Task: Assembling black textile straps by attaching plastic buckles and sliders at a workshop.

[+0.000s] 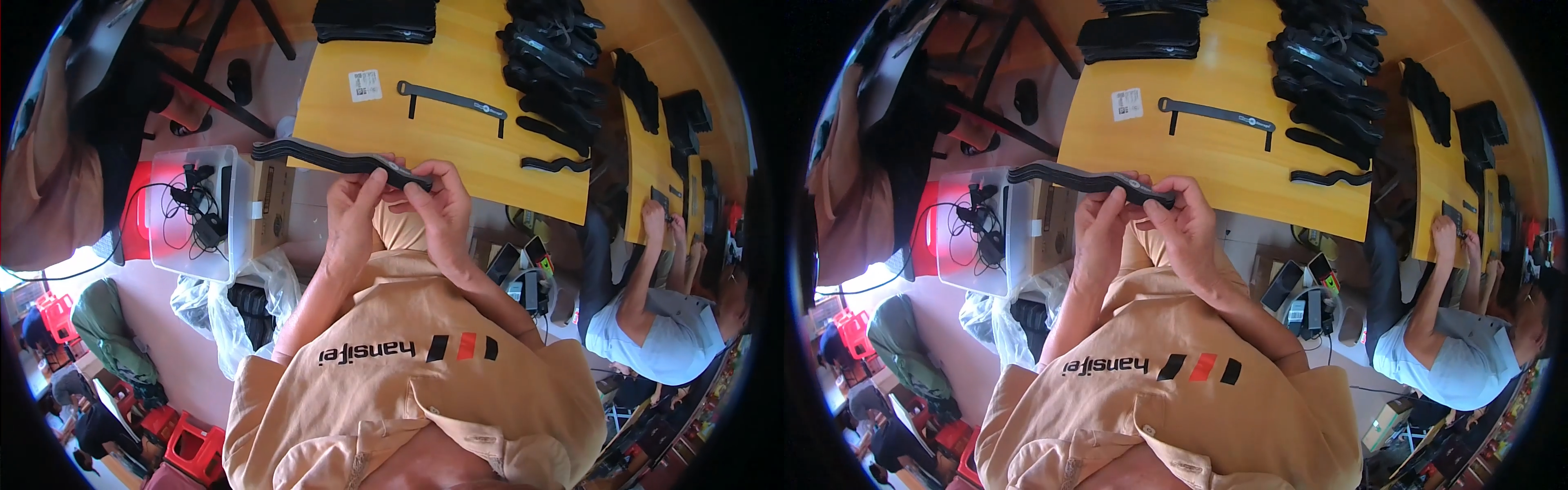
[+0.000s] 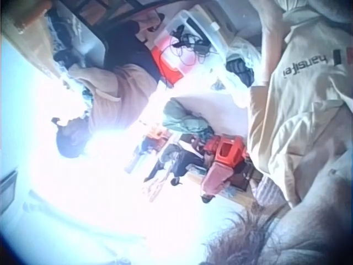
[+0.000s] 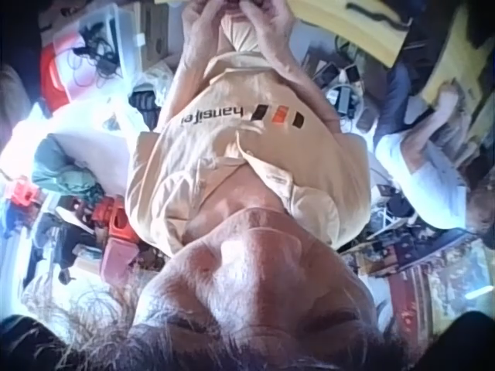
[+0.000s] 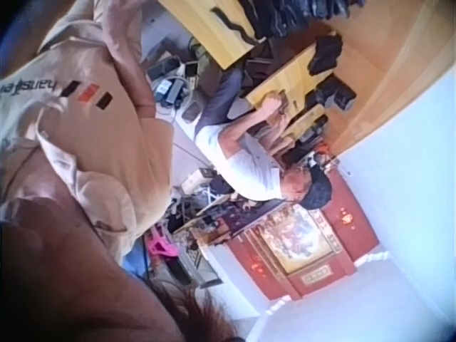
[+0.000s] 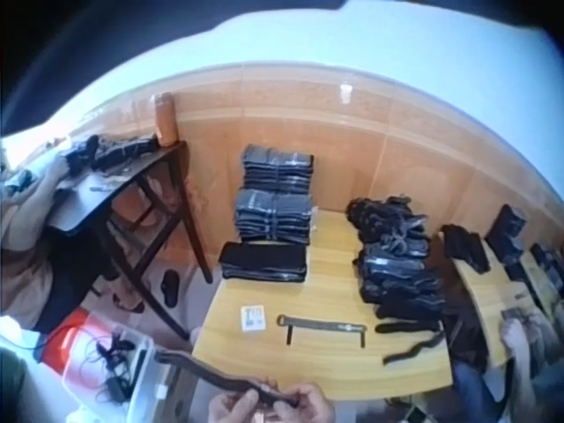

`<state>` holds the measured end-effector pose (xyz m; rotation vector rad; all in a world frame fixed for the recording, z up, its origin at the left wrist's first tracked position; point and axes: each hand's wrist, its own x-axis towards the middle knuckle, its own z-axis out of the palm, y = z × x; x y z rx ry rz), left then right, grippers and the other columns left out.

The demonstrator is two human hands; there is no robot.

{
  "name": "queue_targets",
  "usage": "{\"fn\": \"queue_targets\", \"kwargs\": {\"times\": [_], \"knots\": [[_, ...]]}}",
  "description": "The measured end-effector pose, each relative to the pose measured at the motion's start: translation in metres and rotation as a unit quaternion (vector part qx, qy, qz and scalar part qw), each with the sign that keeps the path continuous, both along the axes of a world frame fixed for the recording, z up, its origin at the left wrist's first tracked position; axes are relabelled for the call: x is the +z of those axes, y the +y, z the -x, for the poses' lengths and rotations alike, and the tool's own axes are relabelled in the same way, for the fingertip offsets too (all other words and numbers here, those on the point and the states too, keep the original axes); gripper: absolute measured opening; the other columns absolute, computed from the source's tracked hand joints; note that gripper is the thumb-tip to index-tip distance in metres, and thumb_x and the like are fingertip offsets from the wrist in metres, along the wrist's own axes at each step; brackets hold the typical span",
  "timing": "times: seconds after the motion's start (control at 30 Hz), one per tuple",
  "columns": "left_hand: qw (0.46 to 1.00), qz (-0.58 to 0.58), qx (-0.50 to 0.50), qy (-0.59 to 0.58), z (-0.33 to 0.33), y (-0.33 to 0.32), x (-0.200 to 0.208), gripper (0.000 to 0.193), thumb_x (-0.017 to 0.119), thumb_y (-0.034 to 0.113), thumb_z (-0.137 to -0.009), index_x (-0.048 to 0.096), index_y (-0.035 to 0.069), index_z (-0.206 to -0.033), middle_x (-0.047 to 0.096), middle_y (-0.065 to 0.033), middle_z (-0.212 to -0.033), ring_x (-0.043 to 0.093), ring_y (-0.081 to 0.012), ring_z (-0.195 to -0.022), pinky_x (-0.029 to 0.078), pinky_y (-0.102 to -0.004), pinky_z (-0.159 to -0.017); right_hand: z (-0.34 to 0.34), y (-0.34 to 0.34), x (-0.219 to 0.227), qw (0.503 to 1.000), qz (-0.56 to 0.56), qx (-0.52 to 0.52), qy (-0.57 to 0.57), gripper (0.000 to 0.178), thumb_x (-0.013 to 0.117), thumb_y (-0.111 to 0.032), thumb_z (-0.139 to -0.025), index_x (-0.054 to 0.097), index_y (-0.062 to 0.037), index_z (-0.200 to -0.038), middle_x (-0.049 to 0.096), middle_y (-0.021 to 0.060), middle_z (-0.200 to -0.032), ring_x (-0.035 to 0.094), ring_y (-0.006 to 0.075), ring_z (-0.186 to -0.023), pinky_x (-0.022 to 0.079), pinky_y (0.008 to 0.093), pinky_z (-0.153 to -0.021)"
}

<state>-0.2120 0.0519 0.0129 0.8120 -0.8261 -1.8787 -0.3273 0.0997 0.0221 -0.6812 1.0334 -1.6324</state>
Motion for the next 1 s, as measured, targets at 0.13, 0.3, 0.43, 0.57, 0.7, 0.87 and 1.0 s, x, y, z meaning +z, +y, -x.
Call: {"fn": "queue_targets", "kwargs": {"times": [0.13,0.3,0.43,0.57,0.7,0.87,1.0], "knots": [[0.999,-0.025,-0.015,0.040,-0.001,-0.004,0.006,0.025,0.057,0.008,-0.088,0.052,-0.004,-0.110,0.063,-0.0121,-0.101,0.060,-0.0158,-0.093,0.045,-0.0294,-0.088,0.005,0.000,-0.005,0.995,0.012,0.016,0.094,0.020,0.060,0.000,-0.085,0.050,0.0015,-0.103,0.058,0.0079,-0.098,0.061,0.0110,-0.084,0.053,0.0225,-0.070],[0.998,-0.034,0.011,0.042,0.000,-0.004,0.005,0.024,0.059,0.008,-0.087,0.052,-0.003,-0.107,0.063,-0.0127,-0.100,0.061,-0.0158,-0.090,0.047,-0.0296,-0.086,0.007,-0.005,0.003,0.982,0.034,0.003,0.184,0.016,0.061,0.002,-0.083,0.059,0.0024,-0.099,0.060,0.0070,-0.095,0.061,0.0123,-0.083,0.052,0.0215,-0.069],[0.999,-0.018,0.022,-0.025,0.000,-0.006,0.007,0.023,0.057,0.010,-0.089,0.052,-0.002,-0.108,0.064,-0.0138,-0.096,0.064,-0.0172,-0.084,0.054,-0.0288,-0.075,0.029,-0.004,0.010,0.956,0.009,0.003,0.292,0.012,0.060,0.004,-0.080,0.065,0.0023,-0.091,0.062,0.0089,-0.088,0.063,0.0144,-0.077,0.052,0.0222,-0.067],[0.997,-0.003,0.011,-0.080,0.002,-0.006,0.011,0.024,0.058,0.012,-0.088,0.052,-0.003,-0.107,0.064,-0.0140,-0.095,0.065,-0.0166,-0.081,0.056,-0.0270,-0.069,0.037,-0.007,0.020,0.917,0.018,0.041,0.397,0.009,0.061,0.004,-0.078,0.066,0.0042,-0.085,0.063,0.0109,-0.081,0.064,0.0169,-0.070,0.053,0.0240,-0.062],[0.996,0.010,0.007,-0.085,0.002,-0.006,0.011,0.026,0.060,0.012,-0.087,0.052,-0.003,-0.107,0.064,-0.0137,-0.095,0.064,-0.0160,-0.082,0.056,-0.0275,-0.071,0.040,-0.011,0.025,0.909,0.019,0.065,0.411,0.008,0.063,0.002,-0.076,0.066,0.0041,-0.084,0.063,0.0116,-0.077,0.064,0.0187,-0.066,0.053,0.0252,-0.060],[0.995,0.033,0.014,-0.094,0.002,-0.007,0.006,0.027,0.063,0.008,-0.084,0.052,-0.002,-0.107,0.063,-0.0125,-0.094,0.063,-0.0155,-0.085,0.055,-0.0271,-0.071,0.043,-0.014,0.027,0.900,-0.002,0.115,0.421,0.009,0.065,0.000,-0.075,0.065,0.0036,-0.084,0.063,0.0125,-0.075,0.065,0.0190,-0.065,0.053,0.0263,-0.058],[0.993,0.045,0.014,-0.112,0.002,-0.006,0.002,0.027,0.063,0.006,-0.084,0.052,-0.003,-0.107,0.063,-0.0121,-0.094,0.063,-0.0155,-0.085,0.054,-0.0263,-0.071,0.043,-0.015,0.026,0.896,-0.006,0.119,0.428,0.009,0.064,0.000,-0.075,0.065,0.0040,-0.083,0.063,0.0128,-0.075,0.065,0.0199,-0.064,0.053,0.0265,-0.059]]}}
